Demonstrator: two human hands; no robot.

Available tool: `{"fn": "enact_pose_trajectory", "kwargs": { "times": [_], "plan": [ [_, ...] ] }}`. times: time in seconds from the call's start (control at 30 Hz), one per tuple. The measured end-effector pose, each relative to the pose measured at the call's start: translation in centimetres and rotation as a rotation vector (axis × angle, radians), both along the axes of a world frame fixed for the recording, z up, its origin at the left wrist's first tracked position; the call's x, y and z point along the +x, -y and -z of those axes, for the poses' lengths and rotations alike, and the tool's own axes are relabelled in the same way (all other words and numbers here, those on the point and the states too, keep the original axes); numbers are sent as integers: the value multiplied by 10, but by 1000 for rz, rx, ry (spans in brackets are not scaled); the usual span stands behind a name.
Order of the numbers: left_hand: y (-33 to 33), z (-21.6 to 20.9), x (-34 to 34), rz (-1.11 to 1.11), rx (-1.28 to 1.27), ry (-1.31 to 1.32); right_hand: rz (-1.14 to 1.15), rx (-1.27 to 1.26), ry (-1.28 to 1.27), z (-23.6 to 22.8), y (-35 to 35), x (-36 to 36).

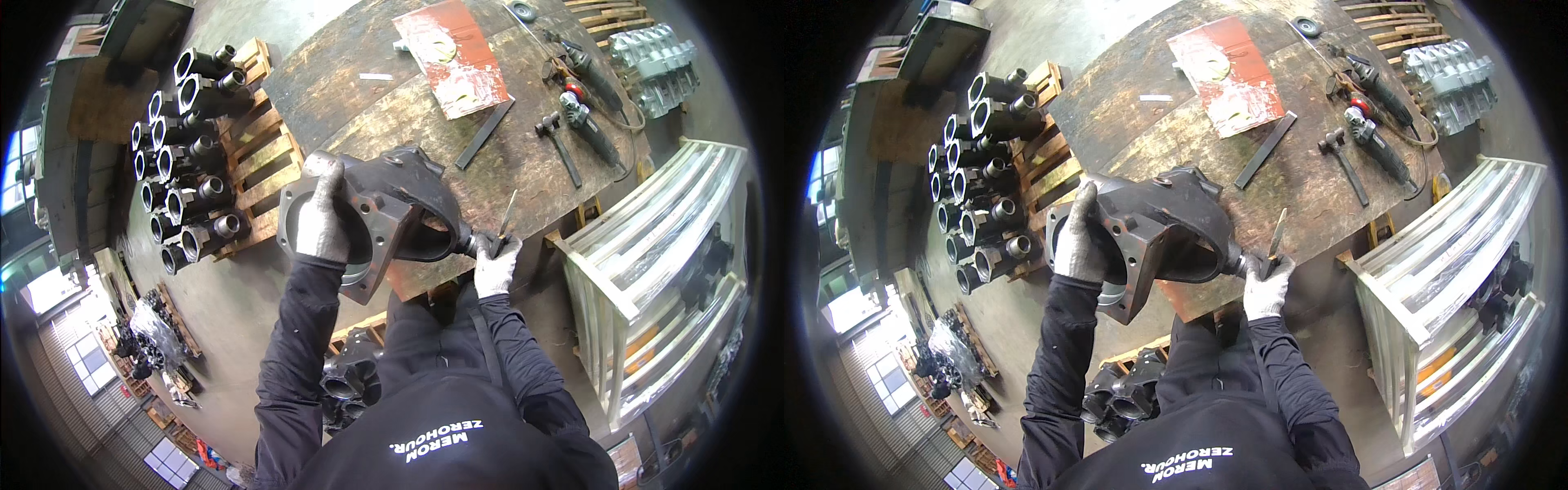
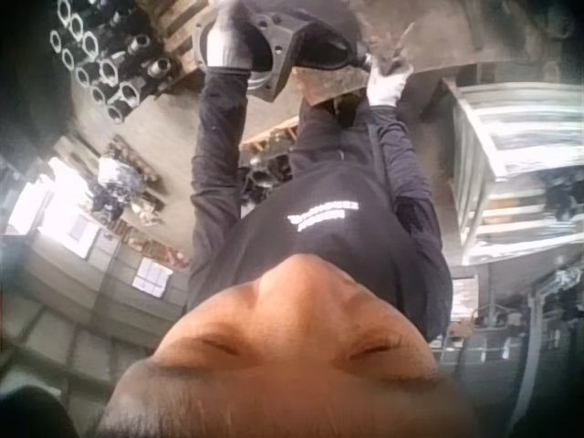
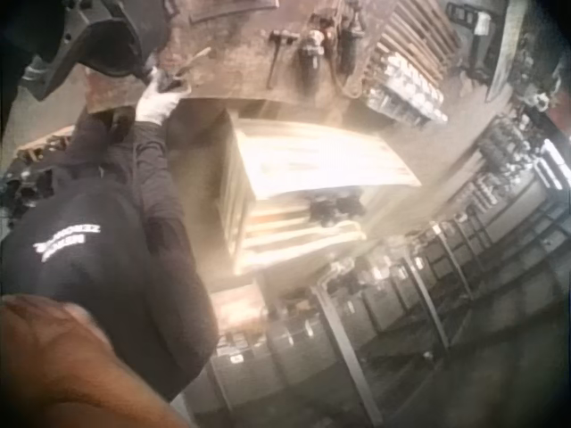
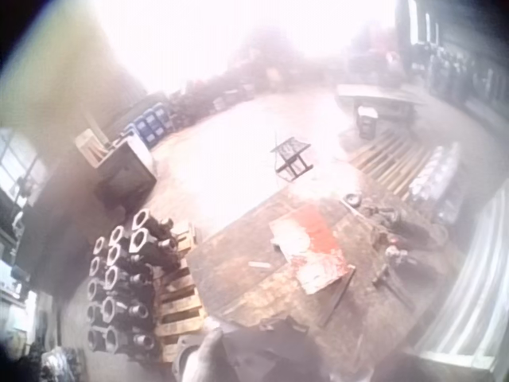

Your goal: The person picks up a black metal manifold from a stack, places it on a workbench, and uses a putty knife to spread a white sealant around the flange and ports. After finishing one piece, they place it on a pallet and repeat the process with a second manifold.

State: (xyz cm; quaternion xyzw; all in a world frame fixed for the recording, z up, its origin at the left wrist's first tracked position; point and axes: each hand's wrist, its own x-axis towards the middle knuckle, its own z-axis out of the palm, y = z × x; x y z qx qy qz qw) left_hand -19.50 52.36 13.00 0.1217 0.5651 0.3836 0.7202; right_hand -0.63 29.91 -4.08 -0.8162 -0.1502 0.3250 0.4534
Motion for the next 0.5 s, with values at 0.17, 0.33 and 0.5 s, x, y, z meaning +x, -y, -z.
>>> {"fn": "enact_pose_trajectory", "kwargs": {
  "times": [0.17, 0.33, 0.5],
  "plan": [
    [-5, 23, 53, -12, 16, -154, 61, -196, 58, 15, 16, 1],
    [-5, 25, 62, 76, -10, -320, 225, -82, -214, 13, 26, -1],
    [19, 2, 38, 27, 169, -411, 226, -97, -327, -4, 32, -13]
  ]
}}
